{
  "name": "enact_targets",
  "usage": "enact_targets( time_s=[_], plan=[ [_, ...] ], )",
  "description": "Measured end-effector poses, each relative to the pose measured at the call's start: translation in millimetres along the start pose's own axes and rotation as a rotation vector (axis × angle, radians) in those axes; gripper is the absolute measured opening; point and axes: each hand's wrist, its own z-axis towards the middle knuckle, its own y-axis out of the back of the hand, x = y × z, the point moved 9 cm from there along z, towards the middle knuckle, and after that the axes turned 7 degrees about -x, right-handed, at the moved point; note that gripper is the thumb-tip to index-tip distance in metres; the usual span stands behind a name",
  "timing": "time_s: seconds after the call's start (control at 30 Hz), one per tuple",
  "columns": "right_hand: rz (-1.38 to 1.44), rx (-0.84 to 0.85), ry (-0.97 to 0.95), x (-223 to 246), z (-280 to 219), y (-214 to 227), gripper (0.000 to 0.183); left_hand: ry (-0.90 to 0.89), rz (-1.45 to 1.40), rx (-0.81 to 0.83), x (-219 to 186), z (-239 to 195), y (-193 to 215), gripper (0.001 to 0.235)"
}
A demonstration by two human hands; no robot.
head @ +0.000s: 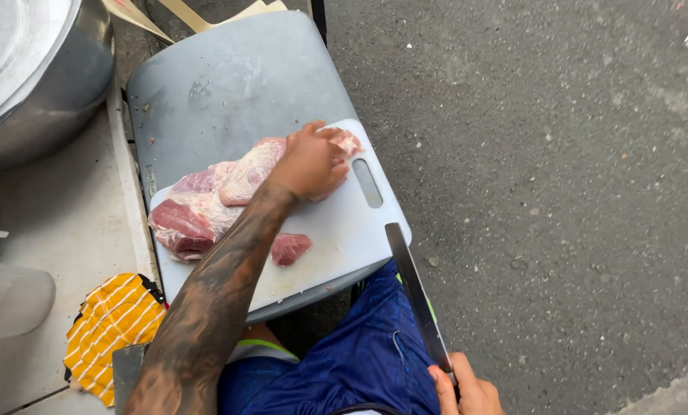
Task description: The person uses a large knife to slice raw meat on a white cutting board. They repeatedly cut small pieces from larger chunks, adjusting the meat's position as needed.
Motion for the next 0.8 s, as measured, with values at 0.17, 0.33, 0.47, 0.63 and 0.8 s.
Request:
enact_targets(
  time_s=[0.17, 0.33, 0.47, 0.63, 0.8],
  plan=[
    [0.115, 0.178, 0.239, 22.7, 23.5, -5.7, 0.023, 0.14, -0.225, -0.259, 5.4, -94.2, 46.9, 0.011],
    [0.143, 0.23, 0.353, 64.9, 30.6, -3.5, 0.024, 0.142, 0.003, -0.125, 19.8, -185.4, -32.5, 0.049],
    [0.228, 0.254, 0.411, 88.3, 24.9, -4.9, 0.019, 0.268, -0.036, -0.419, 24.4, -197.4, 1.3, 0.029],
    [0.268, 0.216, 0.379, 80.5, 11.9, -12.5, 0.021, 0.771, -0.673, -0.439, 31.2, -192.4, 6.9, 0.026],
    [0.332, 0.212, 0.364, 71.4, 4.1, -17.7, 0.021, 0.805, -1.542, -0.321, 0.2, -170.4, -29.1, 0.031]
  ],
)
